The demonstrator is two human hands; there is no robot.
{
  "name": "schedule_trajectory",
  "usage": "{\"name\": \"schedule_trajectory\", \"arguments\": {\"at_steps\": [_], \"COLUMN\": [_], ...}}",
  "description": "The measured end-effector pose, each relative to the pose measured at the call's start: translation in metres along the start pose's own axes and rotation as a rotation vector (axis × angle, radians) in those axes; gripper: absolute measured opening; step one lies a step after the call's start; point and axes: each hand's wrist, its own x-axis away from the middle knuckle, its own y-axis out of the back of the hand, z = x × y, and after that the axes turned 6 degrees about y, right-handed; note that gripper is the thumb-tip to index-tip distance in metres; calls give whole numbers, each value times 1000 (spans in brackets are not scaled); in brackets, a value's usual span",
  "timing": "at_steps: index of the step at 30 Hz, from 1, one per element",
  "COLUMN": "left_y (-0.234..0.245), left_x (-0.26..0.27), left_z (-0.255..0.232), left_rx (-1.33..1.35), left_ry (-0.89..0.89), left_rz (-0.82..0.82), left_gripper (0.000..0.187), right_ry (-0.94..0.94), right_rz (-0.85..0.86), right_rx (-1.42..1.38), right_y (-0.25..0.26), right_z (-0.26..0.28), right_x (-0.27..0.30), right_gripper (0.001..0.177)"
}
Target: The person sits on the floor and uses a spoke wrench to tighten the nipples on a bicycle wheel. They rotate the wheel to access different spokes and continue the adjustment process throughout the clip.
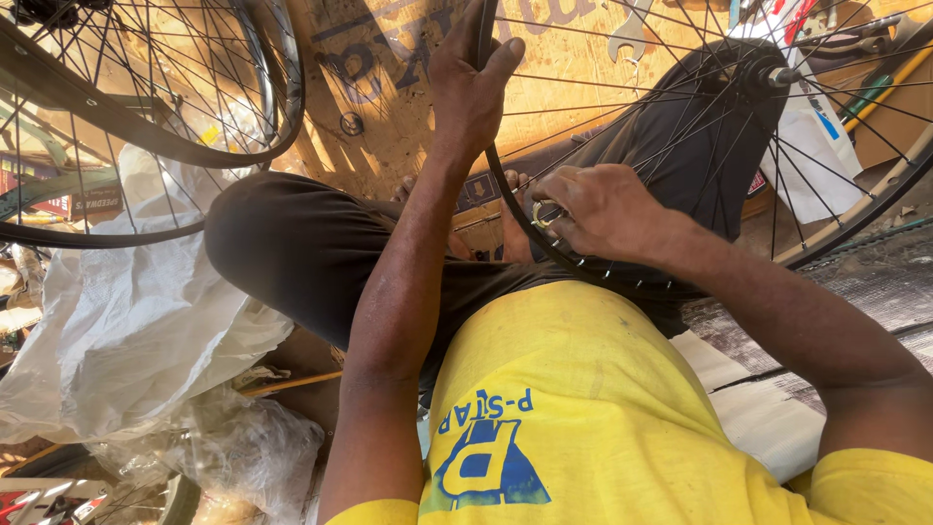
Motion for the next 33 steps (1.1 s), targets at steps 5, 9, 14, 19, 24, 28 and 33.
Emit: {"name": "schedule_trajectory", "arguments": {"at_steps": [5,9,14,19,24,28,33], "left_y": [3,-1,-4,3,3,3,3], "left_x": [2,0,-2,-3,1,-1,2], "left_z": [0,0,-3,-7,-13,-8,-1], "left_rx": [-37,-28,52,42,-2,-7,-51], "left_ry": [-70,70,-15,-43,49,-26,-43], "left_rz": [-31,-10,-24,-25,-12,-44,-61], "left_gripper": [51,46,46,47,51,49,49], "right_ry": [344,379,85,88,13,132,339], "right_rz": [-648,-520,-204,55,65,-403,-551], "right_rx": [179,144,444,48,-104,-29,153], "right_y": [-6,2,-20,11,15,-13,-11], "right_z": [26,9,7,1,-6,13,19], "right_x": [25,26,5,-1,1,13,30], "right_gripper": [28,23,15,46,59,17,15]}}
